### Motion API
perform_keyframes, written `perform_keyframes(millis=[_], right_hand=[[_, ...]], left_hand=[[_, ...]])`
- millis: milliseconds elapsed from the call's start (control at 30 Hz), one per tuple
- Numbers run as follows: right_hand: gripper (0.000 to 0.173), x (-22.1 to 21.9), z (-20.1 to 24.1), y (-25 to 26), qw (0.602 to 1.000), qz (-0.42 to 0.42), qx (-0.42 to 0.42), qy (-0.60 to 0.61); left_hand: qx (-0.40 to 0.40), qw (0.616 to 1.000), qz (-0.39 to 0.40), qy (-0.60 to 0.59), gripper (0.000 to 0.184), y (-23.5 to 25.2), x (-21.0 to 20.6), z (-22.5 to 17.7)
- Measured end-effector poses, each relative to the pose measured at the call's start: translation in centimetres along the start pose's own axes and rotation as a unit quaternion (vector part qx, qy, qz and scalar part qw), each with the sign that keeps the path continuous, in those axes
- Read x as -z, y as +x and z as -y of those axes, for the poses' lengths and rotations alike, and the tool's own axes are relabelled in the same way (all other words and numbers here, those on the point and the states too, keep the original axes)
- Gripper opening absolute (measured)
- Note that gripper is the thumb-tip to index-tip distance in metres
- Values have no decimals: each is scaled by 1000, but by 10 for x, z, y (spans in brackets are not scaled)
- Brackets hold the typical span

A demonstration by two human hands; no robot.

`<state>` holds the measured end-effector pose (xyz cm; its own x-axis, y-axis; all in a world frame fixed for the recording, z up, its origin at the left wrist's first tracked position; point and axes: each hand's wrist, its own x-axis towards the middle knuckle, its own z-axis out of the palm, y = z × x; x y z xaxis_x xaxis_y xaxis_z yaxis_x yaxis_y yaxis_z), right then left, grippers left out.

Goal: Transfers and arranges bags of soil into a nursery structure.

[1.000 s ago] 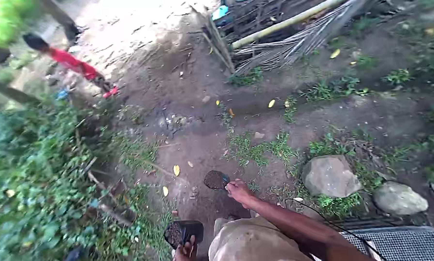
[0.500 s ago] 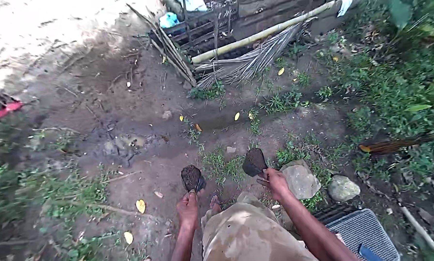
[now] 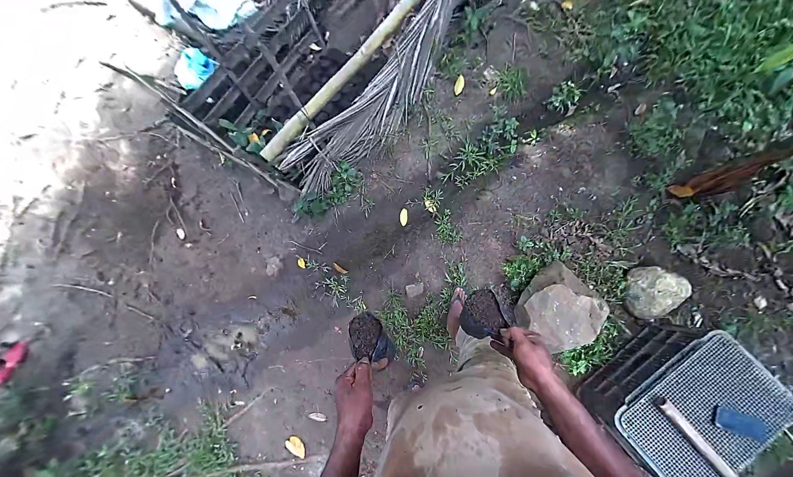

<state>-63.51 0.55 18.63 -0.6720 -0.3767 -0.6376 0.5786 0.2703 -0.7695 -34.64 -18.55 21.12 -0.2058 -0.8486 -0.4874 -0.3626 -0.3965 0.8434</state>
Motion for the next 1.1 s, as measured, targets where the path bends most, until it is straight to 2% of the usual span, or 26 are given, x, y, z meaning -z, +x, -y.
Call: perform_keyframes(millis=[133,267,367,500,667,833,967,1100], right_hand=[[28,-11,65,80,998,26,19,-58],[29,-19,154,147,991,44,79,-100],[29,-27,213,192,990,45,116,-69],[25,-44,274,253,992,32,117,-15],[28,-72,335,341,993,15,113,-4],[30,-107,405,421,994,-2,108,-31],[28,-147,464,469,995,-14,93,-32],[29,-184,506,532,996,-11,90,-21]], left_hand=[[48,998,-22,-25,41,49,-63,-74],[36,998,-20,-55,39,95,-111,-151],[-1,999,-15,-48,39,133,-147,-194],[-26,999,3,-32,39,196,-190,-236],[-38,999,26,-13,39,295,-239,-273],[-36,994,45,90,40,414,-292,-319],[-28,987,73,142,42,505,-319,-380],[-61,985,71,147,40,578,-337,-431]])
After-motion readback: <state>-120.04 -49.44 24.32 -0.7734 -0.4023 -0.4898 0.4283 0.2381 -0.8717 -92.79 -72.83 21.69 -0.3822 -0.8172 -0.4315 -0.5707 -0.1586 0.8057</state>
